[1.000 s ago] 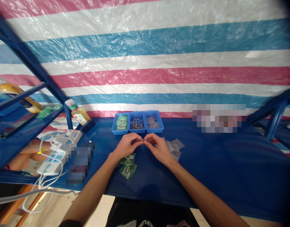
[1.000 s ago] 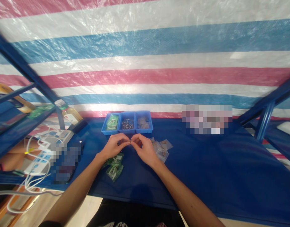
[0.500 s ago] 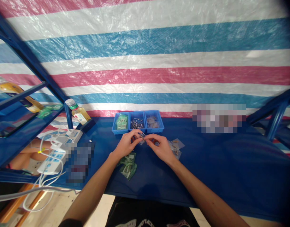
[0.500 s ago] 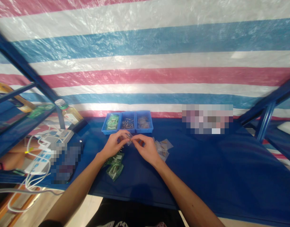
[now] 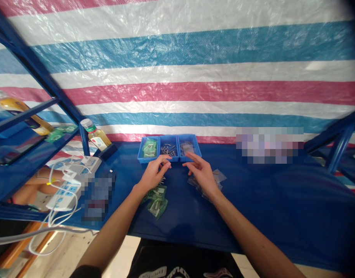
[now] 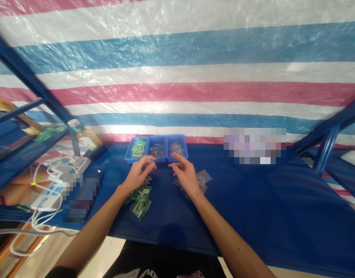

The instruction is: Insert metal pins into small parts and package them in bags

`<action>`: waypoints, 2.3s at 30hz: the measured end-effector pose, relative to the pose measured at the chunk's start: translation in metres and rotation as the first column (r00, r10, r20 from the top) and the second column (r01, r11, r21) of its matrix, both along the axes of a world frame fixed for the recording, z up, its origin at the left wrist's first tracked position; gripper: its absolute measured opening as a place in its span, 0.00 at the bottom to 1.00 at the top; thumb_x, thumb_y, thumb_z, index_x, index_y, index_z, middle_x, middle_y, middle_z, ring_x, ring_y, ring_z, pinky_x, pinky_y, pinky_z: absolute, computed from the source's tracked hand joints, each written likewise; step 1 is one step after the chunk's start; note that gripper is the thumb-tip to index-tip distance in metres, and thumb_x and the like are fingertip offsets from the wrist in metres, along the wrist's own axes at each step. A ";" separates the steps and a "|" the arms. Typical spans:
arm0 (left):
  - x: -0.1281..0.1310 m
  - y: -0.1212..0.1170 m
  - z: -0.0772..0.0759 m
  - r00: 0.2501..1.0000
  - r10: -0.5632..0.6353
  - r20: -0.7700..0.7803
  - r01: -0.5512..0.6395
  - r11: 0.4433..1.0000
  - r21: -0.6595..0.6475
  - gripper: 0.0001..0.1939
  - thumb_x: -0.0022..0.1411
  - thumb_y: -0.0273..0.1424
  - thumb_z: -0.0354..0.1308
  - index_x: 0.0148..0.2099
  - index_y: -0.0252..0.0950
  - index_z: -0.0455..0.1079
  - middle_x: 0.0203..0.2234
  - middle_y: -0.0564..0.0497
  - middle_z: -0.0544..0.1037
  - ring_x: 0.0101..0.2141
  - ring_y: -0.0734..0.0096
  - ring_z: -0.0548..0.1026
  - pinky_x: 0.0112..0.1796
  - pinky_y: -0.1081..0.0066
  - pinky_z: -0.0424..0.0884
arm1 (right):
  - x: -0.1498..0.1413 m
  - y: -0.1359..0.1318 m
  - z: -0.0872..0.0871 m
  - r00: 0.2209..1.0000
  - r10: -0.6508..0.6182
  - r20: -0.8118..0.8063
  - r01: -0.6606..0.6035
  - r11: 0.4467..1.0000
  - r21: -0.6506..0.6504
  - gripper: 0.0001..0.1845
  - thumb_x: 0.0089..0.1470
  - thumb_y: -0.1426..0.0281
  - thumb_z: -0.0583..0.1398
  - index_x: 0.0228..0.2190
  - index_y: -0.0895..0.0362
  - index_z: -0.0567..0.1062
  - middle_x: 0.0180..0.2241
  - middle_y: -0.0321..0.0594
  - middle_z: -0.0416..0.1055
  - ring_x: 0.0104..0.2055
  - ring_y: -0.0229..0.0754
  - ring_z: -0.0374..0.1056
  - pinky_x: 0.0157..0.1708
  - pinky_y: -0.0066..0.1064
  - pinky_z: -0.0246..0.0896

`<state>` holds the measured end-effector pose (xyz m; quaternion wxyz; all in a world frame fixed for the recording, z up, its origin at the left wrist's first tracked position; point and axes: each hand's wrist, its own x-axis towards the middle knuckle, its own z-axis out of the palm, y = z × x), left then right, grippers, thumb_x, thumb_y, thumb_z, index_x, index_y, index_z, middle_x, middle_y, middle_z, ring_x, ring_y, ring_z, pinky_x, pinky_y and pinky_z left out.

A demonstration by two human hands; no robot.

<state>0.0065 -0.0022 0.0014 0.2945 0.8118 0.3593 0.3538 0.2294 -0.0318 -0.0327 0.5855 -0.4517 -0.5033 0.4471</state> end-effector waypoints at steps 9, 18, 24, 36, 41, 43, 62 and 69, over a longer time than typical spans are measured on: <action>-0.006 0.004 0.005 0.987 0.145 -0.062 -0.137 0.983 0.122 0.15 0.75 0.39 0.50 0.47 0.36 0.74 0.29 0.51 0.78 0.30 0.70 0.74 0.33 0.73 0.67 | -0.007 -0.011 -0.001 0.918 0.159 0.364 -0.181 0.983 0.027 0.11 0.61 0.63 0.61 0.40 0.55 0.80 0.31 0.37 0.77 0.30 0.41 0.71 0.31 0.31 0.66; -0.004 0.004 0.000 0.980 0.187 -0.063 -0.177 0.974 0.139 0.14 0.75 0.38 0.50 0.47 0.37 0.74 0.28 0.52 0.77 0.29 0.71 0.74 0.34 0.73 0.68 | -0.043 -0.022 -0.011 0.588 0.051 0.807 -0.311 0.936 0.167 0.08 0.66 0.71 0.58 0.44 0.53 0.78 0.41 0.43 0.75 0.46 0.47 0.71 0.46 0.37 0.66; -0.006 0.005 -0.001 0.980 0.182 -0.074 -0.171 0.975 0.144 0.13 0.75 0.37 0.51 0.47 0.37 0.74 0.28 0.52 0.78 0.30 0.70 0.75 0.34 0.73 0.68 | -0.052 -0.017 -0.013 0.498 0.033 0.867 -0.295 0.946 0.133 0.06 0.66 0.69 0.60 0.41 0.53 0.78 0.42 0.43 0.75 0.45 0.47 0.72 0.44 0.35 0.67; -0.006 0.005 0.000 0.985 0.140 -0.101 -0.127 0.984 0.127 0.13 0.75 0.36 0.51 0.48 0.36 0.74 0.30 0.51 0.79 0.32 0.70 0.76 0.36 0.73 0.69 | -0.057 -0.016 -0.013 0.470 -0.001 0.883 -0.239 0.963 0.129 0.07 0.66 0.71 0.58 0.37 0.53 0.77 0.39 0.40 0.75 0.42 0.44 0.72 0.40 0.31 0.63; -0.007 0.005 -0.001 0.986 0.112 -0.120 -0.091 0.982 0.166 0.13 0.75 0.36 0.52 0.51 0.37 0.74 0.39 0.48 0.81 0.35 0.70 0.76 0.38 0.71 0.70 | -0.039 -0.016 -0.011 0.659 -0.011 0.752 -0.177 0.970 0.169 0.07 0.65 0.72 0.59 0.34 0.53 0.76 0.33 0.37 0.72 0.33 0.41 0.70 0.34 0.30 0.61; -0.007 0.004 -0.001 0.986 0.074 -0.150 -0.047 0.983 0.178 0.13 0.75 0.37 0.52 0.52 0.37 0.74 0.42 0.47 0.80 0.33 0.71 0.75 0.38 0.71 0.71 | -0.031 -0.014 -0.008 0.734 -0.044 0.678 -0.118 0.974 0.192 0.08 0.64 0.71 0.59 0.32 0.53 0.75 0.31 0.36 0.71 0.31 0.40 0.68 0.33 0.31 0.61; -0.002 0.001 -0.003 0.959 -0.042 -0.282 0.104 0.972 0.209 0.09 0.73 0.34 0.54 0.45 0.36 0.75 0.30 0.51 0.74 0.32 0.71 0.71 0.34 0.73 0.65 | -0.021 -0.014 -0.001 0.869 -0.057 0.492 -0.095 0.956 0.277 0.07 0.65 0.68 0.58 0.40 0.53 0.77 0.36 0.38 0.76 0.32 0.41 0.70 0.34 0.32 0.65; -0.001 -0.001 -0.003 0.958 -0.053 -0.283 0.111 0.975 0.192 0.08 0.72 0.33 0.55 0.44 0.36 0.75 0.30 0.51 0.74 0.30 0.71 0.71 0.33 0.73 0.65 | -0.022 -0.015 -0.001 0.849 -0.046 0.527 -0.130 0.947 0.292 0.08 0.67 0.68 0.56 0.38 0.52 0.76 0.36 0.40 0.75 0.35 0.43 0.70 0.36 0.33 0.65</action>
